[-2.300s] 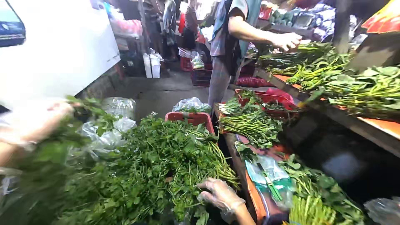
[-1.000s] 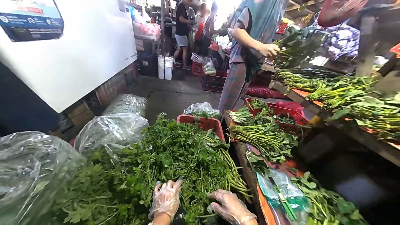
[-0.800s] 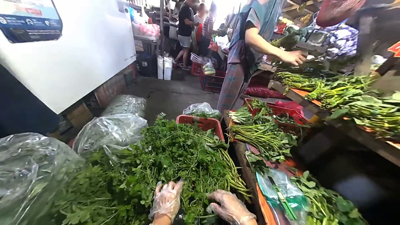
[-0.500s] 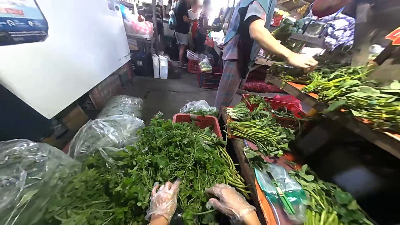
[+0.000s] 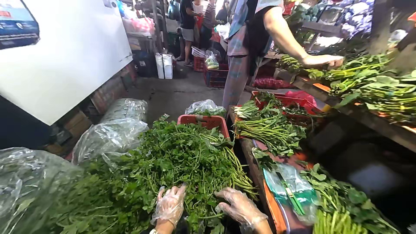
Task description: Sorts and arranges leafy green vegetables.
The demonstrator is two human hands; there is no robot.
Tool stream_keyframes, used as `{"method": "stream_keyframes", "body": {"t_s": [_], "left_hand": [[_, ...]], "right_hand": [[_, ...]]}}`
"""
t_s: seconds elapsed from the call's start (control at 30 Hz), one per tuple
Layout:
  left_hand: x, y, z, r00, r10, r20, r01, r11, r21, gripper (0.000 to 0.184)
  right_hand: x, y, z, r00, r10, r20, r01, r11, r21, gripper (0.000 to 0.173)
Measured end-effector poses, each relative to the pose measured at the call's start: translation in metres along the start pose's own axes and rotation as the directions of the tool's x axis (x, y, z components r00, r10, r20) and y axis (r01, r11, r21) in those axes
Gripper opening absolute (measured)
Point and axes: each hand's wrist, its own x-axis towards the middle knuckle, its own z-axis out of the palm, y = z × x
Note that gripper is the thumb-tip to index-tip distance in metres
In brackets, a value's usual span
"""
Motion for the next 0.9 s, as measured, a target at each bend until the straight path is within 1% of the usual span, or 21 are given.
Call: {"method": "stream_keyframes", "body": {"t_s": [0.2, 0.4, 0.57, 0.77, 0.9], "left_hand": [[0.001, -0.002, -0.002, 1.000, -0.009, 0.024, 0.009, 1.000, -0.014, 0.041], [0.000, -0.003, -0.004, 1.000, -0.001, -0.005, 0.001, 0.999, -0.032, 0.040], [0.001, -0.004, -0.004, 1.000, 0.004, -0.015, -0.004, 0.999, -0.043, 0.040], [0.001, -0.003, -0.007, 1.000, -0.008, 0.025, 0.010, 0.999, -0.048, 0.040], [0.001, -0.005, -0.006, 1.000, 0.000, 0.001, 0.000, 0.997, -0.078, 0.040]], "right_hand": [[0.004, -0.001, 0.000, 1.000, -0.006, 0.022, 0.007, 1.000, -0.026, 0.047], [0.007, -0.007, -0.001, 0.998, 0.028, 0.053, -0.026, 0.999, -0.037, 0.048], [0.007, -0.010, -0.002, 0.998, 0.021, 0.066, -0.018, 0.998, -0.052, 0.048], [0.007, -0.011, -0.001, 0.998, 0.024, 0.061, -0.021, 0.998, -0.051, 0.048], [0.009, -0.011, -0.001, 0.997, 0.027, 0.074, -0.023, 0.998, -0.053, 0.047]]}}
